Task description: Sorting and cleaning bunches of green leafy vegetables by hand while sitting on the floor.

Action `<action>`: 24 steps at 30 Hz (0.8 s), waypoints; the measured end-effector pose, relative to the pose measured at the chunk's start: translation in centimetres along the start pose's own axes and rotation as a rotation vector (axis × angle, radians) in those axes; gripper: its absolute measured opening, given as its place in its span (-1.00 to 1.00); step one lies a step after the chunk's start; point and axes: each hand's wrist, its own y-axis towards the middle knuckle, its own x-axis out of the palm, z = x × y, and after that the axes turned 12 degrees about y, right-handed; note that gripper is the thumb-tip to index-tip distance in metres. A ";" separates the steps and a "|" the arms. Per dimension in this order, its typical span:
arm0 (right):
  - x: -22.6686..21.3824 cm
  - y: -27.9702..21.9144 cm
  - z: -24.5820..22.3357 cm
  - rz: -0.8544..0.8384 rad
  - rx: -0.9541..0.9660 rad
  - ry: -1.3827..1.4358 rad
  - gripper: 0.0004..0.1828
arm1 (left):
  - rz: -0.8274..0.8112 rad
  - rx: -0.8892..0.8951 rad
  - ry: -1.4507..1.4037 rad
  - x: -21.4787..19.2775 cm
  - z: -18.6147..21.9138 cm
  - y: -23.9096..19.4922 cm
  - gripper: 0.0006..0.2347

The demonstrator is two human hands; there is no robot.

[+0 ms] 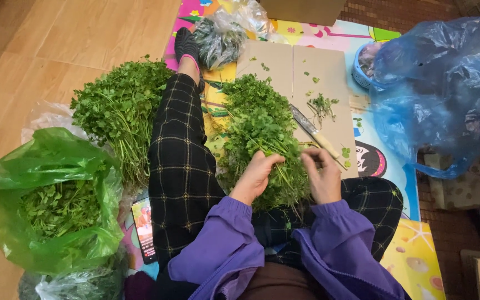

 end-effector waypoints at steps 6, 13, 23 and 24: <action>0.3 0.7 1.6 0.163 0.166 0.480 -0.85 | -0.007 -0.011 -0.016 -0.9 -1.5 1.5 -0.52; 0.8 0.0 -1.5 0.074 0.163 0.348 -0.75 | -0.048 -0.068 -0.051 -0.2 0.7 0.0 -0.10; -0.2 1.4 -0.6 0.092 0.100 0.276 -0.80 | -0.116 -0.123 0.032 0.0 4.1 -2.3 -0.12; -0.3 1.6 -0.5 0.111 0.108 0.304 -0.79 | -0.120 -0.119 0.023 -0.5 3.0 -1.2 -0.15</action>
